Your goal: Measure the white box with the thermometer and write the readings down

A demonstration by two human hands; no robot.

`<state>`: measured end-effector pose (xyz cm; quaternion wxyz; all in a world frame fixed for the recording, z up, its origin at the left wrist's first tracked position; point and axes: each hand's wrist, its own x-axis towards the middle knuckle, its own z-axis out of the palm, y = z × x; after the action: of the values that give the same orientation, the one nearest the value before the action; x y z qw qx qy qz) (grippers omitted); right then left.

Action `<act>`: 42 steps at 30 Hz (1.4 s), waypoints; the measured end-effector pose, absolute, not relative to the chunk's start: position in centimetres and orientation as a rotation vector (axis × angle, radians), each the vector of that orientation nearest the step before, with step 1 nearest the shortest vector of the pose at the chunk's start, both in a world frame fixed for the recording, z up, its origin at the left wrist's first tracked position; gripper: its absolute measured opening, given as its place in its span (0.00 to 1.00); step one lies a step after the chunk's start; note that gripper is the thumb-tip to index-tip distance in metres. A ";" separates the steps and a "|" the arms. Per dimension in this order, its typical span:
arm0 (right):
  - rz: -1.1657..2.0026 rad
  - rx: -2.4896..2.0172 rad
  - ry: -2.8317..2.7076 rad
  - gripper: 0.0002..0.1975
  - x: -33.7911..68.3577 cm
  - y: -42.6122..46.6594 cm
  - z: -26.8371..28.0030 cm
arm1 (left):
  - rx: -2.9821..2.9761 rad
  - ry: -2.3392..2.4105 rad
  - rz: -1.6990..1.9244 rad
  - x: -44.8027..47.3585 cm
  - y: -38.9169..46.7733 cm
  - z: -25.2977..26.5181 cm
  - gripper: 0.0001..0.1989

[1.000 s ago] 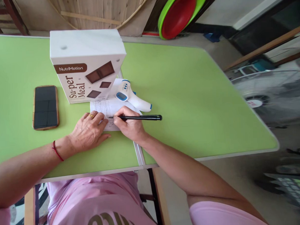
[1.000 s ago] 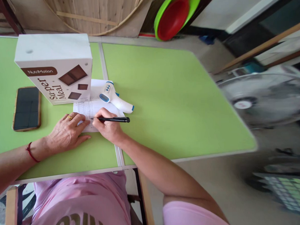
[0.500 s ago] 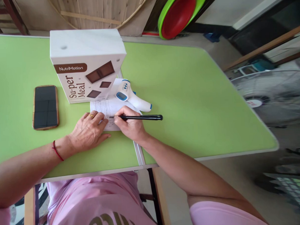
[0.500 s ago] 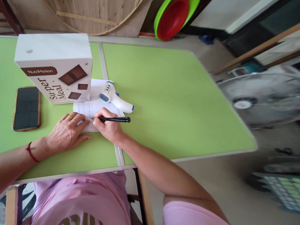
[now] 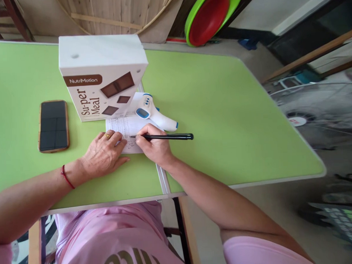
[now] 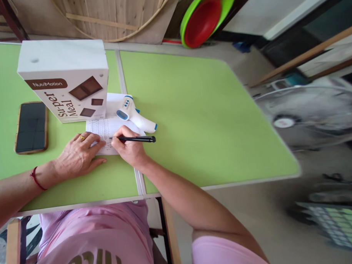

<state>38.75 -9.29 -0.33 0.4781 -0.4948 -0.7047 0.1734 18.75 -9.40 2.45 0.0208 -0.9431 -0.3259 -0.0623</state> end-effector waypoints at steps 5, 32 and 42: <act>0.465 -1.271 -1.733 0.07 38.7 -9.3 -0.2 | -2.924 -1.017 -0.195 18.8 -9.4 2.4 0.22; 0.481 -1.232 -1.741 0.07 38.9 -9.3 -0.2 | -2.919 -1.008 -0.193 18.8 -9.4 2.5 0.22; 0.470 -1.188 -1.689 0.07 39.0 -9.3 -0.2 | -2.936 -1.007 -0.197 18.7 -9.3 2.5 0.21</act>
<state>38.95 -9.30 -0.16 0.4898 -0.4892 -0.6953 0.1933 18.69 -9.32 2.45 0.0159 -0.9439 -0.3237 -0.0633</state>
